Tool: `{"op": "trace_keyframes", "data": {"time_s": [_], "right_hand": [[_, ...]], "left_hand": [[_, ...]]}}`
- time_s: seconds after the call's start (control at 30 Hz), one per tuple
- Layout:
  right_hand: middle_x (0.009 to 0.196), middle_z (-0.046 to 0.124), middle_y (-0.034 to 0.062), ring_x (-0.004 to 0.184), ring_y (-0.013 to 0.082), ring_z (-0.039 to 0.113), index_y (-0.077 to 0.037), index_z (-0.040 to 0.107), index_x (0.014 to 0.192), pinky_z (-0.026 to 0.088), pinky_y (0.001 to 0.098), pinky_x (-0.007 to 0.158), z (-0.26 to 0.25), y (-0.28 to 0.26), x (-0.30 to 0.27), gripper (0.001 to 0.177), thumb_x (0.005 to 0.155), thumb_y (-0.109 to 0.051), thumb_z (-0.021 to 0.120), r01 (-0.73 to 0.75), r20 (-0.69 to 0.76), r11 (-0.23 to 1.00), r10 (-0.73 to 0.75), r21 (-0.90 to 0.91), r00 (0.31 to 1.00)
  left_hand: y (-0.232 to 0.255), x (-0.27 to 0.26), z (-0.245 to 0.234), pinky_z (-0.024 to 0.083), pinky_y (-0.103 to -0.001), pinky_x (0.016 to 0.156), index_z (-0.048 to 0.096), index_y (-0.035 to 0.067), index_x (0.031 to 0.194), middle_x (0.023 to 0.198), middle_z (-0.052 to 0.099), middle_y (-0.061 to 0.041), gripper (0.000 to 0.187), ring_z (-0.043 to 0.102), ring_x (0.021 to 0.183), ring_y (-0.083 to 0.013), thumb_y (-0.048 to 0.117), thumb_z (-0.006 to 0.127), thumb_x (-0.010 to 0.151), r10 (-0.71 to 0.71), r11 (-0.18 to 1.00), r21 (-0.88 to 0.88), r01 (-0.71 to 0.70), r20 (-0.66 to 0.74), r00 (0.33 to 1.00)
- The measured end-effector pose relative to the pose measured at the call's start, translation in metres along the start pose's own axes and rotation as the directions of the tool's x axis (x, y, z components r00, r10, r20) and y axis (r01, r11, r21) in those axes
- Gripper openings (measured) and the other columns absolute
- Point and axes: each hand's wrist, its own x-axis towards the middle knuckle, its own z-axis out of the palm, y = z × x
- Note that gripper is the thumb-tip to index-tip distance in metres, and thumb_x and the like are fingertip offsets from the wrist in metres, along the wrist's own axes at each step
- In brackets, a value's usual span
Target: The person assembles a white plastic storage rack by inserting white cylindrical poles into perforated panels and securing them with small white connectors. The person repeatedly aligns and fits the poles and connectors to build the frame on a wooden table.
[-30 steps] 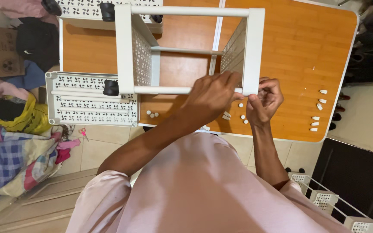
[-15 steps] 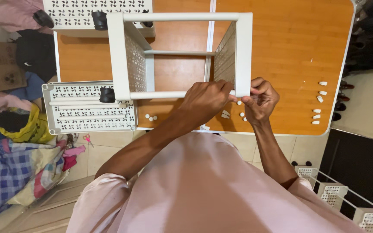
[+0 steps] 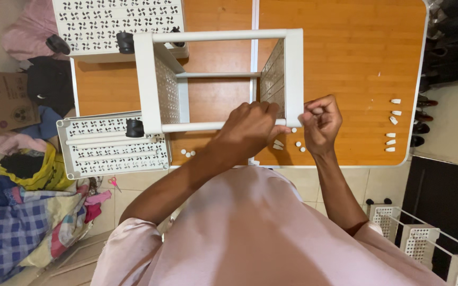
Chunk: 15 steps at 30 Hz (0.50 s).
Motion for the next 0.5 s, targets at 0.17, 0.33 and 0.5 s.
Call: {"op": "trace_keyframes", "data": {"time_s": [0.17,0.33,0.5], "right_hand": [[0.080,0.056,0.0007,0.070,0.0046,0.047,-0.001,0.052,0.118,0.036,0.0217,0.063,0.016,-0.014,0.016,0.024,0.106,-0.011,0.069,-0.032,-0.028,0.983,0.027,-0.181,0.999],[0.082,0.061,0.0004,0.073,0.0043,0.053,0.001,0.053,0.128,0.040,0.0211,0.064,0.032,-0.028,0.044,0.026,0.108,-0.010,0.066,-0.068,-0.092,0.945,0.040,-0.321,0.995],[0.085,0.059,-0.0014,0.078,0.0043,0.057,0.001,0.054,0.146,0.048,0.0203,0.071,0.039,-0.037,0.084,0.040,0.111,-0.013,0.067,-0.038,-0.077,0.830,-0.006,-0.556,0.997]], "left_hand": [[-0.007,0.012,-0.021,0.056,-0.050,0.072,0.061,-0.007,0.105,0.095,0.067,-0.028,0.048,0.068,0.087,-0.0449,0.039,0.070,0.094,-0.030,0.999,-0.026,0.029,-0.040,0.999],[-0.024,0.032,-0.035,0.056,-0.046,0.087,0.060,-0.010,0.119,0.108,0.067,-0.026,0.043,0.066,0.102,-0.0400,0.022,0.075,0.093,0.110,0.993,0.076,-0.094,-0.249,0.962],[-0.044,0.076,-0.037,0.051,-0.048,0.086,0.062,-0.007,0.117,0.117,0.066,-0.022,0.045,0.061,0.107,-0.0360,0.018,0.080,0.085,0.237,0.950,0.281,-0.138,-0.356,0.904]]}}
